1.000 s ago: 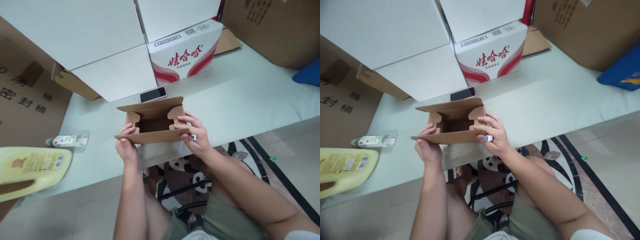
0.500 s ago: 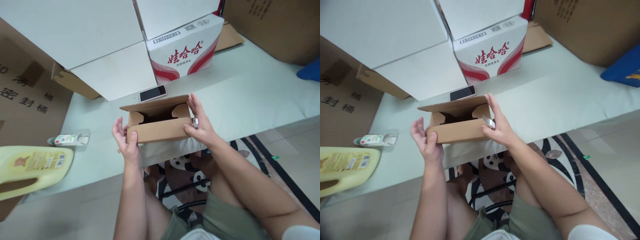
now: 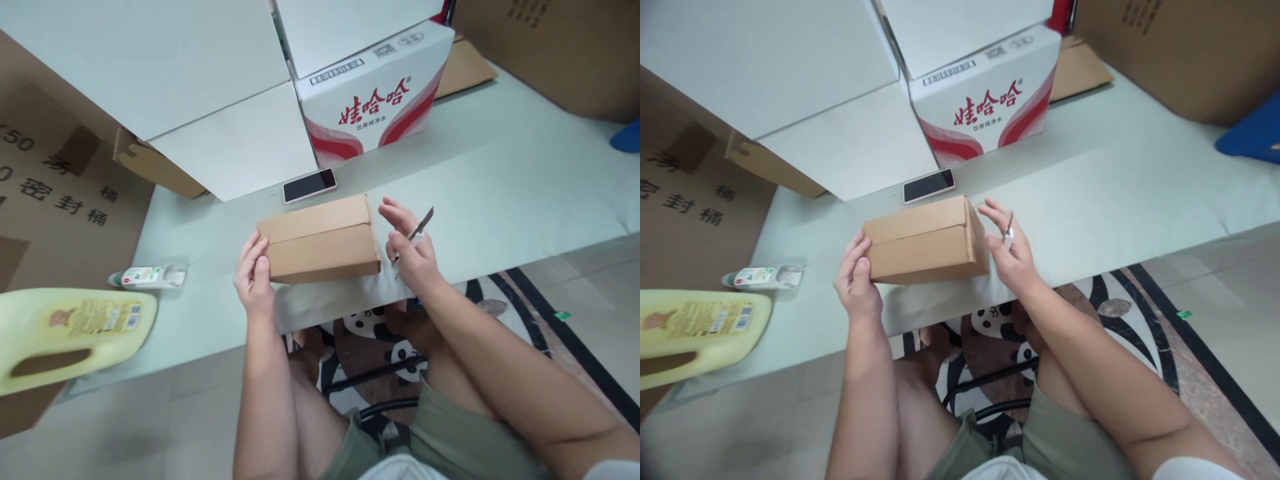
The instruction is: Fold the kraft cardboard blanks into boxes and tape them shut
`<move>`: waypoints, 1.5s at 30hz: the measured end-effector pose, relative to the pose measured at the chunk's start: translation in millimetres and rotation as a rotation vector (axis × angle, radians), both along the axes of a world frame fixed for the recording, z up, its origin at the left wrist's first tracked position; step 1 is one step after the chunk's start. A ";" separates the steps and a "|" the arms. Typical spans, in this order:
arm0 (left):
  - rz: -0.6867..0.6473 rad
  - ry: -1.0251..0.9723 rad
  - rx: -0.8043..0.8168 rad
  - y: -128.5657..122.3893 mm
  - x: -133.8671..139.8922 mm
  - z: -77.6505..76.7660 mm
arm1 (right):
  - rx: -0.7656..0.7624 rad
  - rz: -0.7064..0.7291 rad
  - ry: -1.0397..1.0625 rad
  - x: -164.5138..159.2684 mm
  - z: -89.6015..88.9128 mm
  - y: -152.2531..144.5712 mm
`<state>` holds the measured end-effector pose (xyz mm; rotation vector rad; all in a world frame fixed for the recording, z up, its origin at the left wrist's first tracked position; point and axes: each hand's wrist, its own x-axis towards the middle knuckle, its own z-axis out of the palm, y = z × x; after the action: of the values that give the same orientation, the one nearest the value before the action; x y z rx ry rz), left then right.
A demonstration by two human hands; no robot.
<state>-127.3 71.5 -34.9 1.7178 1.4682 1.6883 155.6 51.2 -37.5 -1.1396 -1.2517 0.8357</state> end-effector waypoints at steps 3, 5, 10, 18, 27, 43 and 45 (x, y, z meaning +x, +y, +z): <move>0.090 -0.272 -0.042 7.8 -13.8 -6.0 | -0.228 0.007 0.180 2.0 -11.1 4.1; 0.150 -0.484 -0.080 11.6 -22.1 -8.5 | -0.330 0.135 0.228 -0.7 -19.2 6.8; 0.140 -0.704 -0.212 10.8 -19.5 -15.2 | -0.215 0.536 0.070 -21.1 -27.0 -0.9; -0.166 -0.661 -0.532 -8.7 23.3 -26.4 | 0.440 0.366 -0.338 -30.8 -5.2 -26.5; -0.298 -0.540 -0.980 -20.6 47.1 -14.7 | 0.473 0.241 -0.381 -20.6 10.3 -33.6; -0.192 -0.253 -0.033 0.7 -11.1 -23.8 | 0.463 0.657 -0.287 -12.3 27.6 -42.1; -0.200 -0.228 -0.087 2.5 -10.4 -26.9 | 0.355 0.722 -0.181 -7.8 31.6 -43.5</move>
<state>-137.7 74.1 -61.9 1.5148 1.2071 1.6282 147.8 7.7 -5.9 -0.4696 -1.9221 0.9865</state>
